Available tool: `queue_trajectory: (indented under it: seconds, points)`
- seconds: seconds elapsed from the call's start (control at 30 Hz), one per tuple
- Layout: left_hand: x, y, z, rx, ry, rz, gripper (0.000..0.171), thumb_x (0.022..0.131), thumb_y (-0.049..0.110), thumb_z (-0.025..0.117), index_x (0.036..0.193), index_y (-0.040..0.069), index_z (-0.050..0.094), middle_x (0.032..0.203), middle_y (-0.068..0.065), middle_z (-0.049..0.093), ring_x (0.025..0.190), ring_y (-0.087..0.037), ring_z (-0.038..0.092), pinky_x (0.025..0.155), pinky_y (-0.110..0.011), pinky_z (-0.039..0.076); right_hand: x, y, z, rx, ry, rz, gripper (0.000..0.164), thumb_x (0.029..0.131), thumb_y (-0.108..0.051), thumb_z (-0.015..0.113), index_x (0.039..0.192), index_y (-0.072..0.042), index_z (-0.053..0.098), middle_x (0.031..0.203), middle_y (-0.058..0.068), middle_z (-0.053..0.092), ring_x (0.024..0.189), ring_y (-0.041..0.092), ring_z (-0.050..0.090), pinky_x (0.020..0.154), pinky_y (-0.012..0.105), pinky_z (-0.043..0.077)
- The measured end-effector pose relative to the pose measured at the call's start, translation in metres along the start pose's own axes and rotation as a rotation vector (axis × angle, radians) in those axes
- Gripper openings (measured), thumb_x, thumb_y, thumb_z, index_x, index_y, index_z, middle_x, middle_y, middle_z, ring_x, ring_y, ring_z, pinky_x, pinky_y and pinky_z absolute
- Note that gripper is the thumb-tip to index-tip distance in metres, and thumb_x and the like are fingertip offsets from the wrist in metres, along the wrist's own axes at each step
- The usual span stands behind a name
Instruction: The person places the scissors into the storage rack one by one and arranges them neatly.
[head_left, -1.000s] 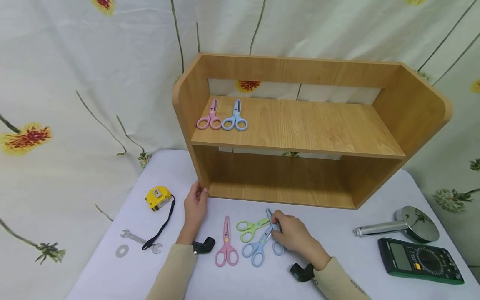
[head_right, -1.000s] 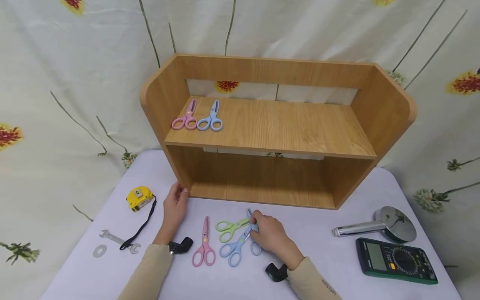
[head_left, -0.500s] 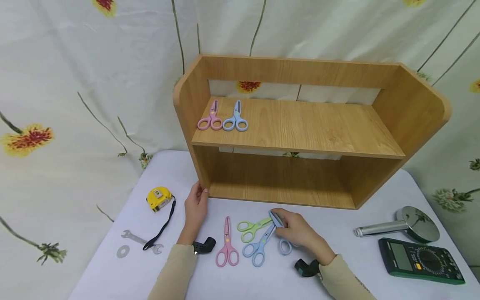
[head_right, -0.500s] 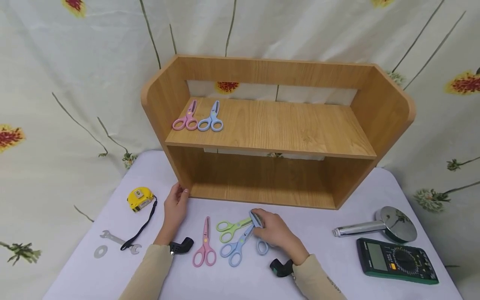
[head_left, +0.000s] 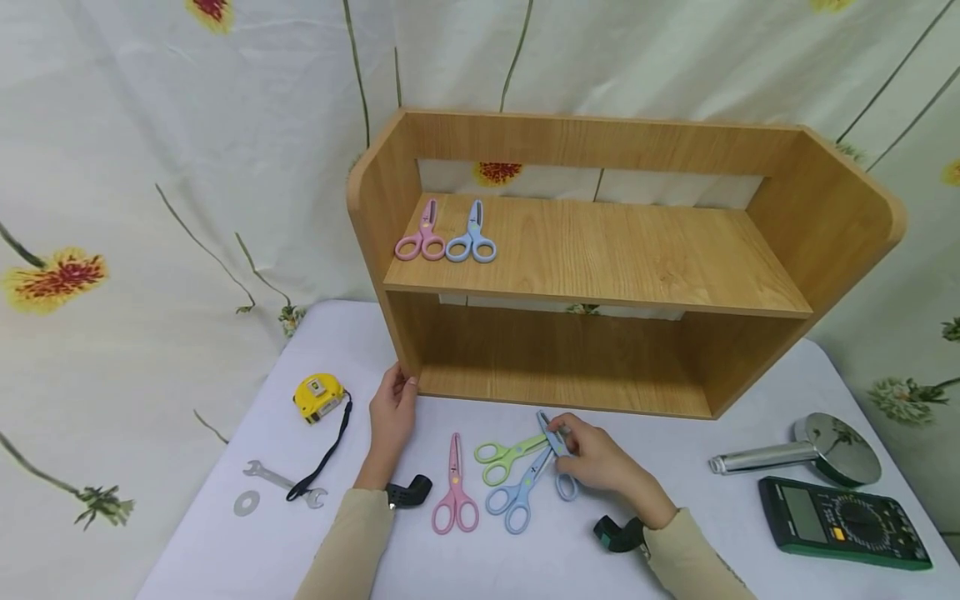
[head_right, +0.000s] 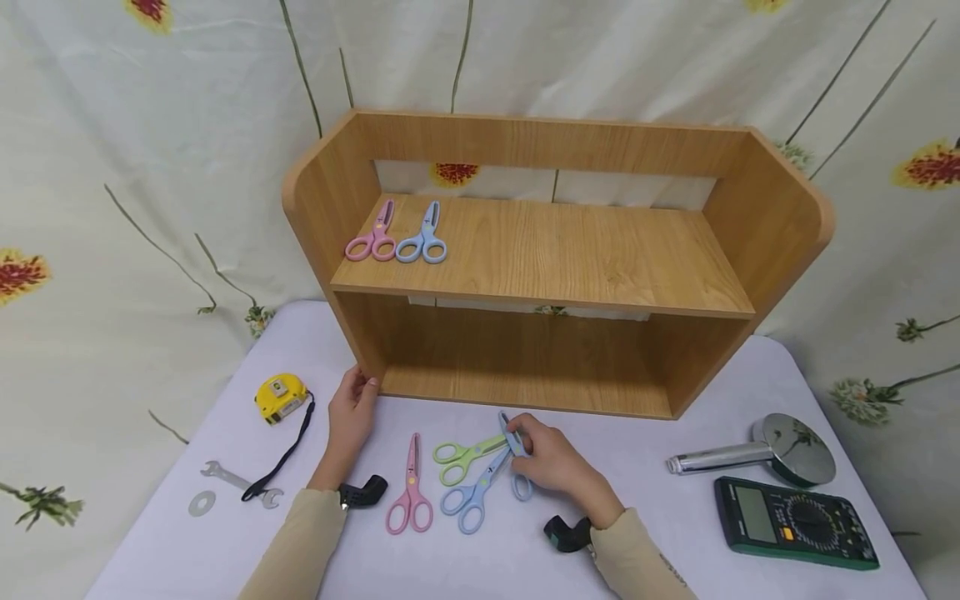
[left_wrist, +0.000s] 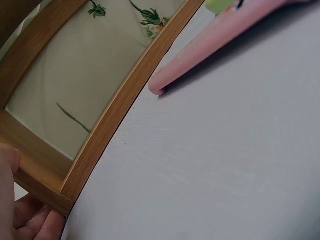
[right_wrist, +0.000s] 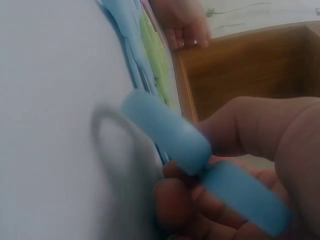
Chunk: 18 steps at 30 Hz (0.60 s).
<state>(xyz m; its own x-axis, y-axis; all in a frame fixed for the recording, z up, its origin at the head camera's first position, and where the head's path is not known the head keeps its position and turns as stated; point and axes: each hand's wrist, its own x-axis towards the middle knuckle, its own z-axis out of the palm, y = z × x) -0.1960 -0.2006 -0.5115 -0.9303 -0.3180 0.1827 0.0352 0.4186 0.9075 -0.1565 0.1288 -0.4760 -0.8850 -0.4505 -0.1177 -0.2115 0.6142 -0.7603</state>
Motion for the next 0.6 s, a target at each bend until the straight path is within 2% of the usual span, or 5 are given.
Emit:
queue_trajectory:
  seconds: [0.27,0.6]
  points:
    - [-0.0012,0.0002,-0.0001,-0.003,-0.004,-0.005,0.042,0.106,0.017,0.051,0.147,0.007,0.05,0.138,-0.02,0.062,0.124,-0.032,0.063,0.106,-0.047,0.054,0.0,0.0018,0.0017,-0.011,-0.002,-0.019,0.035,0.084,-0.004,0.068,0.118,-0.007,0.063,0.078,-0.002,0.05,0.069,0.011,0.044,0.058,0.02,0.034]
    - [-0.0004,0.0016,-0.0008,0.006,-0.009,-0.02,0.044,0.106,0.018,0.051,0.148,0.007,0.049,0.14,-0.02,0.061,0.125,-0.032,0.063,0.106,-0.047,0.054,-0.0011,0.0025,0.0022,-0.004,0.001,-0.043,0.031,0.085,-0.005,0.068,0.116,-0.006,0.064,0.077,-0.002,0.048,0.067,0.01,0.041,0.057,0.02,0.032]
